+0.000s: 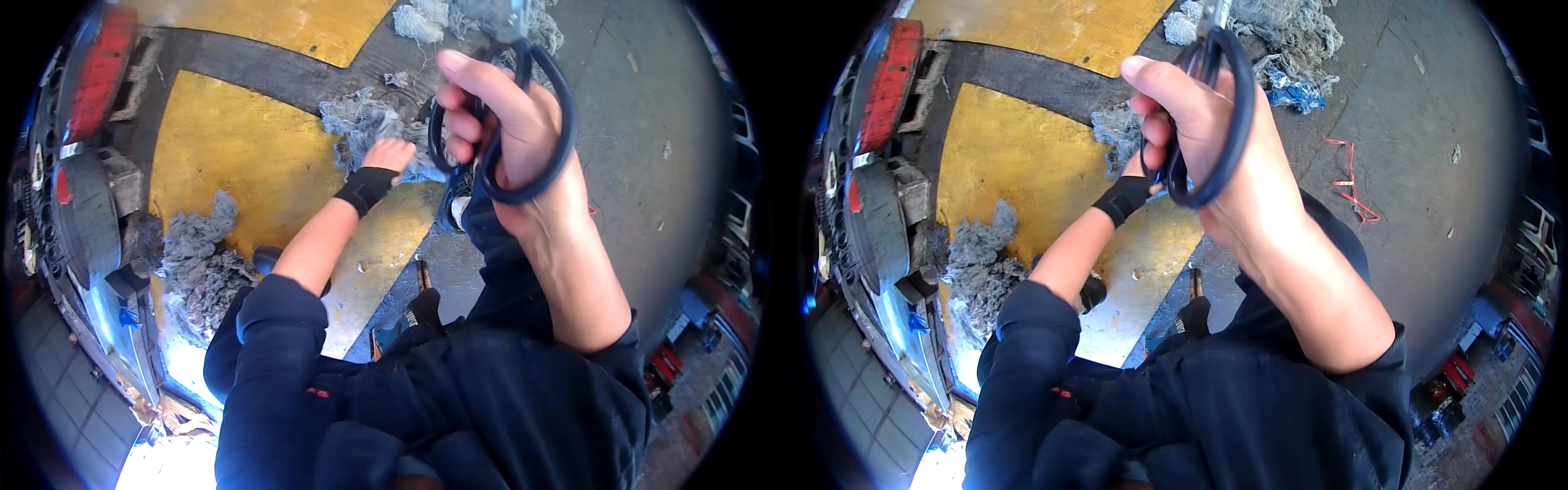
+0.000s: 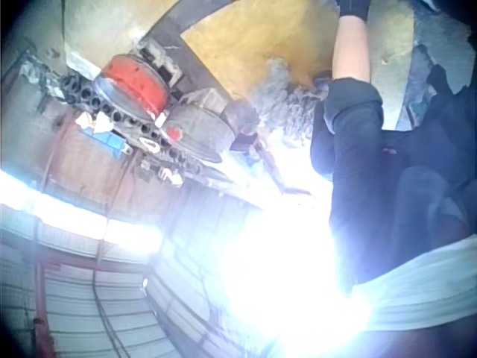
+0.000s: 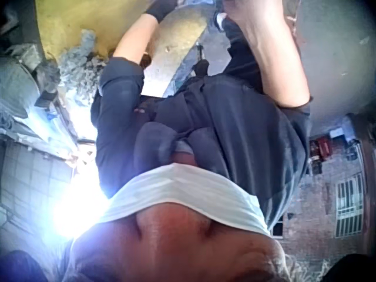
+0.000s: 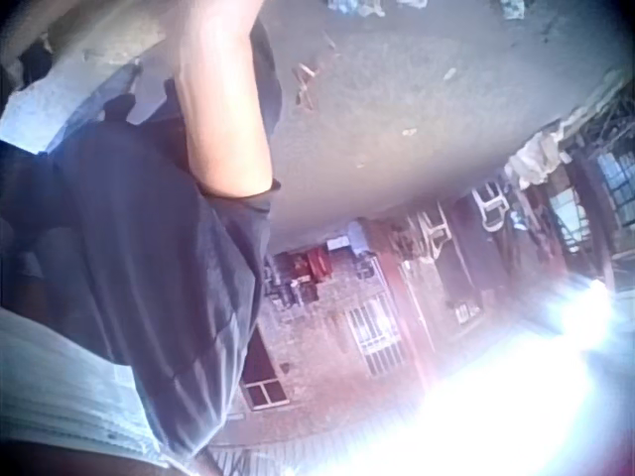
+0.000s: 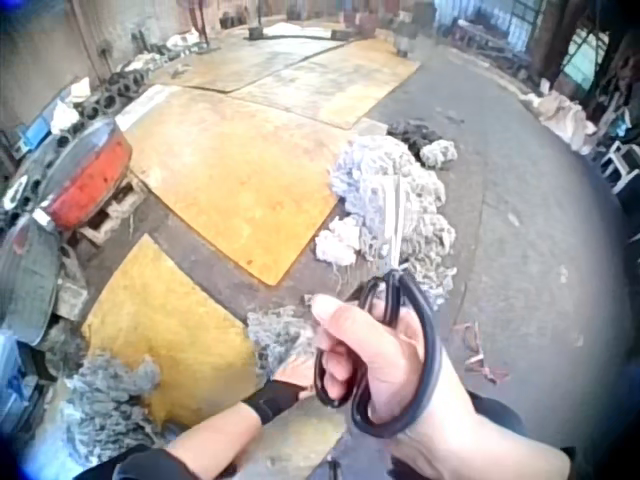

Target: The person uses scissors to cut small pieces from a long strip of gray fibrous material, then gathers the material and places it into a blue bin.

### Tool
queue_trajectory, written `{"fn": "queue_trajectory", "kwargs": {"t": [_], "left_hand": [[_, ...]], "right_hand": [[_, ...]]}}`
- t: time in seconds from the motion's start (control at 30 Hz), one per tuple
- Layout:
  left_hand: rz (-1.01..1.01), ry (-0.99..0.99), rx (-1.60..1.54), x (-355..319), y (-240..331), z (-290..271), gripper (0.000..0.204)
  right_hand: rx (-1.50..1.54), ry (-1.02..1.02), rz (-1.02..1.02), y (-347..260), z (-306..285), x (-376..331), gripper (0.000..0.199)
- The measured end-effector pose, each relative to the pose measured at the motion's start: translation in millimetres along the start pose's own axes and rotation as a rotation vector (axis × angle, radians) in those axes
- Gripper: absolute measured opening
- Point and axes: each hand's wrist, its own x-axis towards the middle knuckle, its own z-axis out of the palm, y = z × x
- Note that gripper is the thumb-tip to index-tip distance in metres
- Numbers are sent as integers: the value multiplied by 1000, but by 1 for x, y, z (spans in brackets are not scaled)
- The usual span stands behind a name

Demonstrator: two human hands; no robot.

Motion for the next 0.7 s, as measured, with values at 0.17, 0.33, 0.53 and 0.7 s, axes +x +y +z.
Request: {"fn": "queue_trajectory", "kwargs": {"t": [0.17, 0.33, 0.53, 0.7], "left_hand": [[-135, 79, 675, 12, 155, -65, 24], [-629, 102, 371, -7, 282, -102, 21], [-601, 200, 353, -24, 396, -85, 19], [-426, 250, 626, -44, 438, -85, 14]], "right_hand": [[-275, 53, -585, -2, -13, 10, 35], [-454, -23, -651, 3, -12, 34, 42], [-569, -489, -468, 29, 31, 25, 50], [-853, -534, -559, 37, 59, 8, 51]]}}
